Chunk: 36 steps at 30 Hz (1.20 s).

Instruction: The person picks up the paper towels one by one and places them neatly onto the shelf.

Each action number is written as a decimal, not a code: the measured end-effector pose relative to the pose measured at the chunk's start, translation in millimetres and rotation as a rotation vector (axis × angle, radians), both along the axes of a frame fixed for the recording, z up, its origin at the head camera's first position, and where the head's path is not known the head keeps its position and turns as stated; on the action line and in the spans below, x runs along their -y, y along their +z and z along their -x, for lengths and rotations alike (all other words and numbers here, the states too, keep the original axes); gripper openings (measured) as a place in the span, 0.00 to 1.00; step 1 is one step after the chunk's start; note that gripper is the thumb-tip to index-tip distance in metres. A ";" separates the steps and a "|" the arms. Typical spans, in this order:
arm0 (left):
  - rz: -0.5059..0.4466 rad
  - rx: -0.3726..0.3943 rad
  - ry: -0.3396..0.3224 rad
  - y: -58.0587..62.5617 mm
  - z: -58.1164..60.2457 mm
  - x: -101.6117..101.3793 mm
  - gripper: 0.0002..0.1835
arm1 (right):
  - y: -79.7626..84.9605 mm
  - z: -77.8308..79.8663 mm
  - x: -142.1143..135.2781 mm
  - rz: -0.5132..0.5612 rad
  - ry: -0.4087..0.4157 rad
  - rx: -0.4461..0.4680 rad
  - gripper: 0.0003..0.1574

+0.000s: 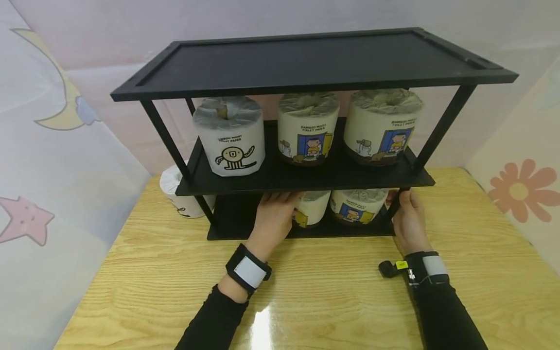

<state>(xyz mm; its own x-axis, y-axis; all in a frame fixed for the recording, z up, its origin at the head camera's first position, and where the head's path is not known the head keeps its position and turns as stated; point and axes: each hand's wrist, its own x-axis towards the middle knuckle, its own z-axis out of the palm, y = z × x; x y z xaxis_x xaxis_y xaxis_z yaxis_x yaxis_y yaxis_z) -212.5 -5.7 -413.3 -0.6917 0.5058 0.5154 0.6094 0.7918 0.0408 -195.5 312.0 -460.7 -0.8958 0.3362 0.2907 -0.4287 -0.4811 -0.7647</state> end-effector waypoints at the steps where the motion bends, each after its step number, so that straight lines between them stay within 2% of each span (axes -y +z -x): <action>1: 0.002 -0.003 0.003 0.0 -0.3 -0.8 0.31 | -0.1 0.0 0.0 -0.005 -0.003 0.001 0.12; 15: -0.007 -0.007 0.019 0.5 -5.3 -11.2 0.27 | -1.1 0.8 -2.4 0.032 0.016 -0.008 0.13; 26: -0.020 0.010 0.009 -0.2 -6.9 -18.6 0.30 | -0.3 1.1 -0.2 0.021 0.003 0.023 0.13; 36: 0.034 -0.034 0.084 -2.5 -7.0 -30.2 0.30 | 0.3 0.0 0.9 0.020 -0.003 0.026 0.15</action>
<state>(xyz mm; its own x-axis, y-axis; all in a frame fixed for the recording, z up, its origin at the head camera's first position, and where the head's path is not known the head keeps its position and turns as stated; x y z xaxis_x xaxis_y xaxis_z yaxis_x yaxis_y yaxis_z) -205.5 24.5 -415.8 -0.7150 0.4645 0.5225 0.5415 0.8407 -0.0064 -195.5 311.1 -460.5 -0.9018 0.3446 0.2607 -0.4106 -0.4954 -0.7655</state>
